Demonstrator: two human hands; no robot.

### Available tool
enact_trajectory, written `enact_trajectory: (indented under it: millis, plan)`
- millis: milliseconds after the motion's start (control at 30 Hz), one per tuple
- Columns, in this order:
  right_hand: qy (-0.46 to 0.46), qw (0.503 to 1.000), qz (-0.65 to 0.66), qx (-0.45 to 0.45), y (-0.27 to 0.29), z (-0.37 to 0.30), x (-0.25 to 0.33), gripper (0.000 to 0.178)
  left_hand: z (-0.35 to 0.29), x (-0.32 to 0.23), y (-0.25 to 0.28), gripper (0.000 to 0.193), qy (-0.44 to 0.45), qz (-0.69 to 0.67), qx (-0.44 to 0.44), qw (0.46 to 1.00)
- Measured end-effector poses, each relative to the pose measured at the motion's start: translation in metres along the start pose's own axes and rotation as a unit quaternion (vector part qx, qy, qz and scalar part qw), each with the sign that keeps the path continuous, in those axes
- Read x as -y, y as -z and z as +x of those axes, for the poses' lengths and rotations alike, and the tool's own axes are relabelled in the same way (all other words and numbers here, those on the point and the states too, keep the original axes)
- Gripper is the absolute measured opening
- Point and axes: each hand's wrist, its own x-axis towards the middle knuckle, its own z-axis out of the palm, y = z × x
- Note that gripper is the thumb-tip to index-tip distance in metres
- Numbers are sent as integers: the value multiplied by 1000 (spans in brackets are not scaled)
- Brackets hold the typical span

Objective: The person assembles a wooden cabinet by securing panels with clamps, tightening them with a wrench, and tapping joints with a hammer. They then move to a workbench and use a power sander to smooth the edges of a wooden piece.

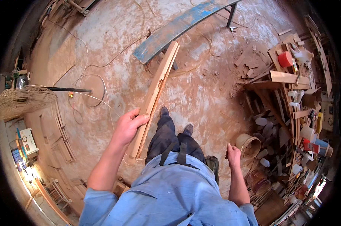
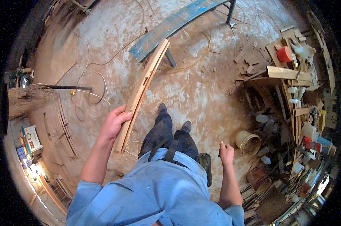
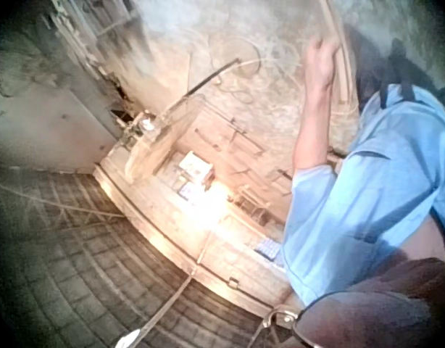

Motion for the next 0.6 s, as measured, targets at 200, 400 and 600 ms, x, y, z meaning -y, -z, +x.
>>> enact_trajectory:
  millis: [200,400,600]
  plan:
    - [-26,998,56,26,-31,0,33,34,29,-25,40,28,13,-83,3,996]
    - [-18,998,49,38,-58,13,68,27,58,-27,118,20,31,-221,-87,971]
    - [-18,997,33,73,-80,41,72,19,70,-36,167,27,12,-220,-164,962]
